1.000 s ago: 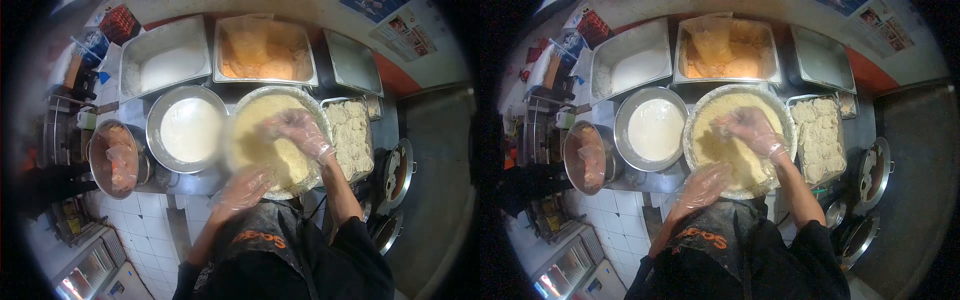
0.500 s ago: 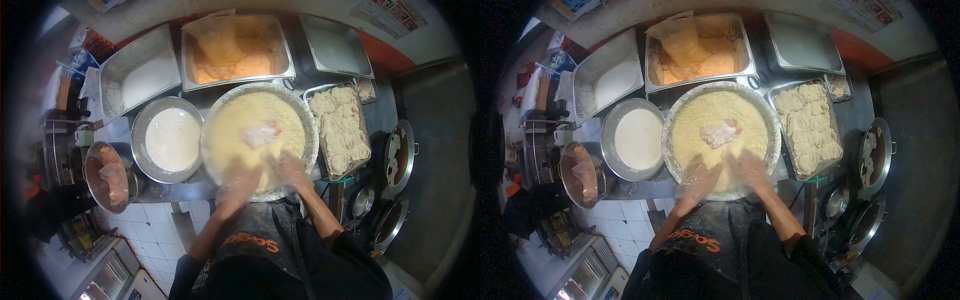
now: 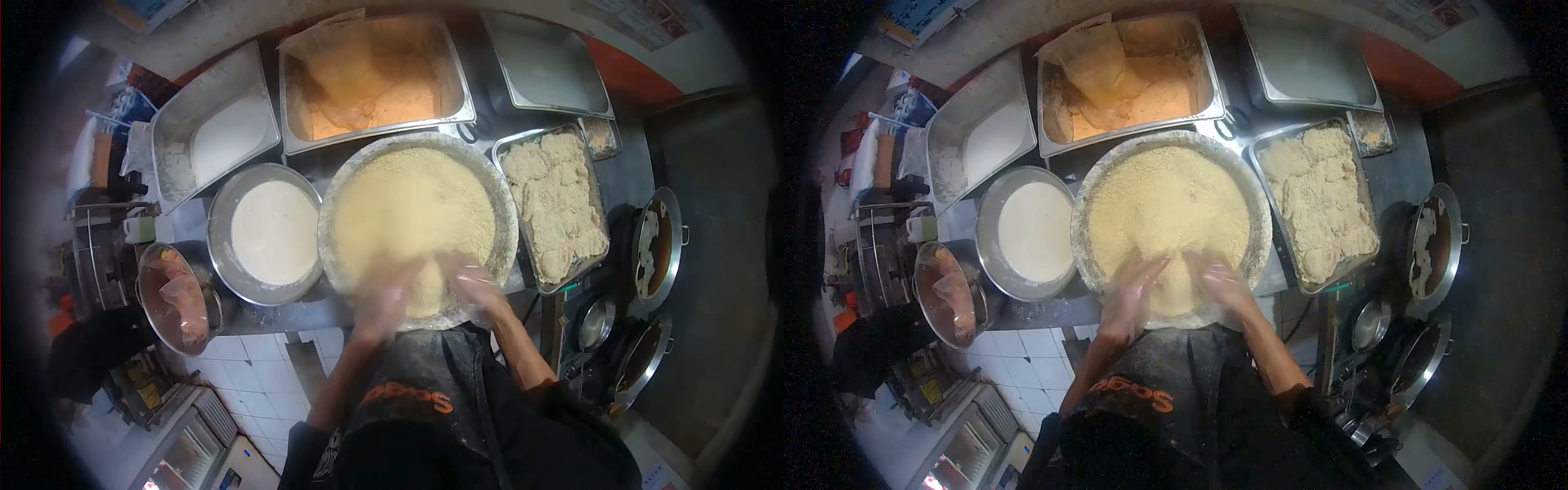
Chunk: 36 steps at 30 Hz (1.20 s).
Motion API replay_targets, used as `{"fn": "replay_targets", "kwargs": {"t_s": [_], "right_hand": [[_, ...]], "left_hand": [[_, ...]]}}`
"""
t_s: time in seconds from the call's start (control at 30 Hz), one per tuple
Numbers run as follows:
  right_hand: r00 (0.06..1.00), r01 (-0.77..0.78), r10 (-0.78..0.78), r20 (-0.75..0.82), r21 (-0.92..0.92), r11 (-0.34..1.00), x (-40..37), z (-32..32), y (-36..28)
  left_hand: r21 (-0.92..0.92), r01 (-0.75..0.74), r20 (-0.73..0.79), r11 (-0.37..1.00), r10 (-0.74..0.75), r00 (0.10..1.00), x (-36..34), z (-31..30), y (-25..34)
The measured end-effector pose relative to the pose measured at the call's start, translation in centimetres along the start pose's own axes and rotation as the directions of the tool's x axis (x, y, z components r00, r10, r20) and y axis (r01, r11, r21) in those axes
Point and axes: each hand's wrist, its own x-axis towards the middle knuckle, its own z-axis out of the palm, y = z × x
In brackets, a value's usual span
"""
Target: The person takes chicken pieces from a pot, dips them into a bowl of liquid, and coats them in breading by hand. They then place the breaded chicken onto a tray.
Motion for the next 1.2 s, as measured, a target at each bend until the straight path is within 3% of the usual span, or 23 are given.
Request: {"fn": "replay_targets", "kwargs": {"t_s": [0.07,0.17,0.2,0.23,0.27,0.33,0.37,0.43,0.47,0.53,0.57,0.6,0.63,0.73,0.77,0.87,1.0,1.03,1.07,1.1,1.13,1.17,1.2], "right_hand": [[0.946,-0.278,0.318,-0.064,0.345,0.896,-2.2,-3.6,-3.4],[0.962,-0.186,0.226,-0.152,0.239,0.953,-1.6,-6.2,-4.9],[0.964,-0.136,0.172,-0.201,0.180,0.974,-1.5,-7.0,-5.3],[0.936,0.129,-0.155,-0.317,-0.102,0.986,-1.9,-7.1,-5.9],[0.936,0.127,-0.153,-0.317,-0.102,0.987,-1.2,-6.5,-6.0],[0.890,0.151,-0.277,-0.362,-0.339,0.929,0.7,-4.5,-5.6],[0.893,0.152,-0.274,-0.356,-0.336,0.930,0.9,-3.8,-5.3],[0.716,0.270,-0.651,-0.252,-0.760,0.591,1.1,-3.0,-4.9],[0.721,0.272,-0.648,-0.247,-0.759,0.592,1.6,-3.2,-4.8],[0.834,0.241,-0.500,-0.231,-0.664,0.708,2.4,-3.5,-4.3],[0.888,0.215,-0.413,-0.204,-0.610,0.763,2.0,-3.3,-4.1],[0.923,0.187,-0.339,-0.182,-0.559,0.808,2.0,-3.2,-4.1],[0.949,0.146,-0.266,-0.170,-0.510,0.848,2.2,-3.3,-4.3],[0.787,0.236,-0.458,-0.414,-0.483,0.843,1.4,-4.1,-5.2],[0.829,0.222,-0.447,-0.336,-0.536,0.814,1.5,-3.4,-4.9],[0.970,0.107,-0.178,-0.167,-0.368,0.924,0.7,-3.9,-4.3],[0.969,0.120,-0.226,-0.102,-0.606,0.787,2.5,-5.7,-2.5],[0.910,0.161,-0.317,-0.268,-0.475,0.865,3.1,-5.4,-1.0],[0.823,0.222,-0.361,-0.439,-0.336,0.915,3.8,-5.2,-0.1],[0.914,0.072,-0.154,-0.376,-0.222,0.972,4.1,-8.6,-4.8],[0.910,0.076,-0.160,-0.382,-0.226,0.971,6.0,-8.9,-4.3],[0.873,0.100,-0.235,-0.428,-0.316,0.943,7.7,-8.6,-3.1],[0.832,0.114,-0.308,-0.462,-0.400,0.909,8.3,-8.2,-3.0]], "left_hand": [[0.477,0.066,-0.150,0.876,0.008,0.989,0.4,3.6,3.6],[0.594,0.128,-0.220,0.794,0.007,0.975,0.8,6.0,6.1],[0.900,-0.084,-0.025,0.427,0.244,0.969,1.3,5.3,6.0],[0.968,-0.242,0.249,-0.064,0.355,0.901,1.6,4.7,5.6],[0.968,-0.243,0.249,-0.062,0.353,0.902,2.1,4.6,5.2],[0.921,-0.180,0.307,-0.344,0.361,0.880,3.0,4.7,4.1],[0.923,-0.177,0.302,-0.341,0.358,0.884,3.6,4.5,3.1],[0.792,-0.332,0.134,0.512,0.384,0.914,5.3,3.8,1.1],[0.791,-0.326,0.130,0.518,0.380,0.916,6.2,3.6,0.5],[0.062,-0.464,0.142,0.884,0.453,0.880,7.5,3.0,-1.0],[0.057,-0.445,0.127,0.894,0.435,0.891,6.8,3.8,-0.1],[0.779,-0.401,0.227,0.482,0.379,0.897,6.2,5.1,2.5],[0.934,-0.177,0.264,-0.309,0.268,0.927,6.1,5.9,4.2],[0.970,-0.206,0.232,-0.131,0.225,0.946,6.1,6.2,3.4],[0.858,-0.198,0.296,-0.474,0.139,0.945,6.2,6.1,3.3],[0.926,-0.309,0.347,-0.216,0.166,0.923,6.0,5.8,4.5],[0.939,-0.296,0.322,-0.174,0.147,0.935,6.9,4.8,6.2],[0.860,-0.403,0.319,0.312,0.288,0.903,7.4,4.0,6.6],[0.544,-0.469,0.237,0.696,0.409,0.881,7.9,3.2,6.8],[0.548,-0.464,0.234,0.696,0.405,0.884,8.8,2.7,7.1],[0.887,-0.358,0.245,0.292,0.361,0.900,10.3,2.4,7.6],[0.966,-0.165,0.223,-0.201,0.318,0.921,11.2,2.1,7.8],[0.966,-0.164,0.222,-0.202,0.315,0.923,11.4,1.9,7.9]]}}
